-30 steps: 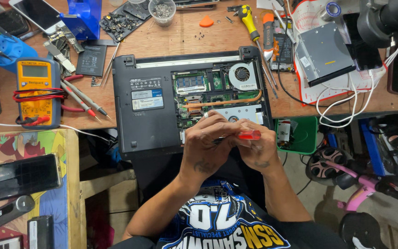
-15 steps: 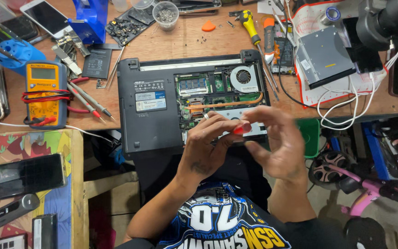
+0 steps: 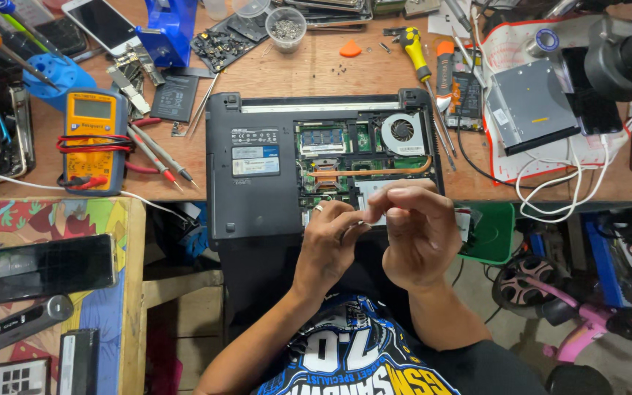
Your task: The person uses a screwdriver to remove screws from the bottom cover of a laptop, then lifts off the cover to expose the internal components. They unscrew and remove the hard drive, then hold and rotate it to view the label.
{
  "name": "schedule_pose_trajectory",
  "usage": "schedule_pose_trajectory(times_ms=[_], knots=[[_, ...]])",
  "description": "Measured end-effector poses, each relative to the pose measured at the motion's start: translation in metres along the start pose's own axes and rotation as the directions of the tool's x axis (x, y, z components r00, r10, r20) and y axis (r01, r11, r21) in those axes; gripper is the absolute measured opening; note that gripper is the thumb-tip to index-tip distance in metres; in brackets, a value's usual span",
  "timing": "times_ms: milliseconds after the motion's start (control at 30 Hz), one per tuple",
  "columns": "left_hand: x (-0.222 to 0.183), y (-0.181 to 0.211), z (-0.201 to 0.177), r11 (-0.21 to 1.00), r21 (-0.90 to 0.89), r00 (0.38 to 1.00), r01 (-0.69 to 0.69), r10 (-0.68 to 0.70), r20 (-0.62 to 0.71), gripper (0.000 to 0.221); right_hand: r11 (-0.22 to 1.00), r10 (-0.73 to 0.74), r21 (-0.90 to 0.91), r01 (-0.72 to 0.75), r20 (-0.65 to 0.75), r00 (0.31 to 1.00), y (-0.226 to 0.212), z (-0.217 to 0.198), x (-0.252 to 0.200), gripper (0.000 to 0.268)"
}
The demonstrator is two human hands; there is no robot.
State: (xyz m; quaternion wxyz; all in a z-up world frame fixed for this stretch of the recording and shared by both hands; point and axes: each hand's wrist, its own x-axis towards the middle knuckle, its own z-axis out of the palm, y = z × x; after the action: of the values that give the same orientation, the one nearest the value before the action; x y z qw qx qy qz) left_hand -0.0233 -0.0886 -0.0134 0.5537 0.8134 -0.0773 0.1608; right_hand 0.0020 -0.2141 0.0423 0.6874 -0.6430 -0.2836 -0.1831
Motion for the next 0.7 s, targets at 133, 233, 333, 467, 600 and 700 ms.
schedule_pose_trajectory(times_ms=[133, 233, 333, 467, 600, 700], knots=[[0.001, -0.006, -0.003, 0.994, 0.092, 0.992, -0.059, 0.048, 0.117, 0.021, 0.998, -0.046, -0.042, 0.045, -0.024, 0.999, 0.012, 0.005, -0.003, 0.016], [0.003, -0.008, -0.004, 0.991, 0.115, 0.987, -0.068, 0.05, 0.152, 0.02, 0.99, -0.131, -0.055, 0.128, -0.042, 0.991, 0.018, 0.01, -0.001, 0.019], [0.003, -0.01, -0.004, 0.991, 0.111, 0.989, -0.071, 0.056, 0.136, 0.018, 0.982, -0.182, -0.051, 0.179, -0.06, 0.981, 0.022, 0.013, 0.001, 0.016], [0.002, -0.015, -0.001, 0.99, 0.116, 0.989, -0.074, 0.057, 0.138, 0.014, 0.976, -0.217, 0.019, 0.219, -0.073, 0.973, 0.029, 0.014, 0.002, 0.011], [0.002, -0.018, 0.002, 0.991, 0.124, 0.991, -0.056, 0.041, 0.125, 0.013, 0.982, -0.176, 0.049, 0.182, -0.1, 0.979, 0.029, 0.011, -0.002, 0.011], [0.003, -0.019, 0.004, 0.992, 0.117, 0.994, -0.055, 0.044, 0.097, 0.012, 0.977, -0.159, 0.128, 0.171, -0.096, 0.983, 0.03, 0.007, -0.003, 0.013]])
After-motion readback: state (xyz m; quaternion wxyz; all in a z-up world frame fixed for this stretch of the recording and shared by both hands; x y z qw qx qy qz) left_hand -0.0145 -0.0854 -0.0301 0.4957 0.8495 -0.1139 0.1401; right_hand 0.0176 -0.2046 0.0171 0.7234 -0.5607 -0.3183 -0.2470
